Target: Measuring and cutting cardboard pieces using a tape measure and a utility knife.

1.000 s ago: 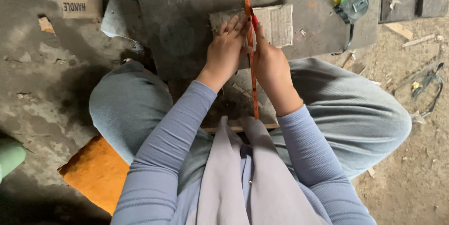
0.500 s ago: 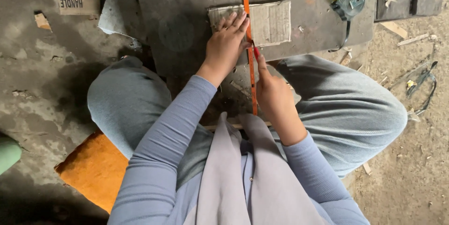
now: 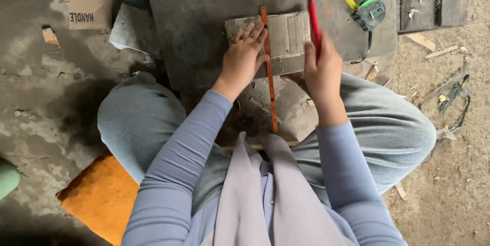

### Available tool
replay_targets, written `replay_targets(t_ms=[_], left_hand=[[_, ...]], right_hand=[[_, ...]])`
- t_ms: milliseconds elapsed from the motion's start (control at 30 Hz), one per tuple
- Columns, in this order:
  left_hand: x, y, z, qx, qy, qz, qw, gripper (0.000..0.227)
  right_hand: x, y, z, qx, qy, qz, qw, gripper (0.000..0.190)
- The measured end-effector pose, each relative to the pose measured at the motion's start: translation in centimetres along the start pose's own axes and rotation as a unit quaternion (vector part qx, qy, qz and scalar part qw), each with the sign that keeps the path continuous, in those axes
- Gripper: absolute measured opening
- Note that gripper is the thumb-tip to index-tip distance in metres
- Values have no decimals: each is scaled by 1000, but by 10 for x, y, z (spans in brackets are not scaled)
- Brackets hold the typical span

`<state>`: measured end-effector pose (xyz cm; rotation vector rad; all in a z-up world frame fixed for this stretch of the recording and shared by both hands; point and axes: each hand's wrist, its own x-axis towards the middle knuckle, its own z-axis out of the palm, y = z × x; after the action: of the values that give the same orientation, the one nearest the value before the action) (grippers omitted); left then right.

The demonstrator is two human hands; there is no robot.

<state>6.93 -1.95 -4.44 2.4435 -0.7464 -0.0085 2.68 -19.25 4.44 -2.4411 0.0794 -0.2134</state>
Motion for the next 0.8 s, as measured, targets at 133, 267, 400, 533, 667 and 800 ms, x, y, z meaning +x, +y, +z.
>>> replay_targets(t_ms=[133, 267, 400, 533, 667, 800], left_hand=[[0, -3, 8, 22, 6, -18, 1000, 59], [-2, -5, 11, 3, 27, -9, 1000, 58], [-1, -5, 8, -12, 10, -8, 1000, 58], [3, 11, -16, -27, -4, -13, 1000, 51], [7, 8, -10, 52, -56, -38, 996, 55], [7, 11, -15, 70, -113, -51, 990, 57]], right_hand=[[32, 75, 47, -175, 75, 62, 980, 17], [39, 60, 48, -223, 27, 120, 967, 29], [50, 42, 27, 107, 32, 77, 991, 34], [70, 20, 7, 122, -60, 17, 991, 39], [104, 30, -24, 72, 9, -102, 992, 28], [99, 1, -64, -26, -26, -69, 997, 30]])
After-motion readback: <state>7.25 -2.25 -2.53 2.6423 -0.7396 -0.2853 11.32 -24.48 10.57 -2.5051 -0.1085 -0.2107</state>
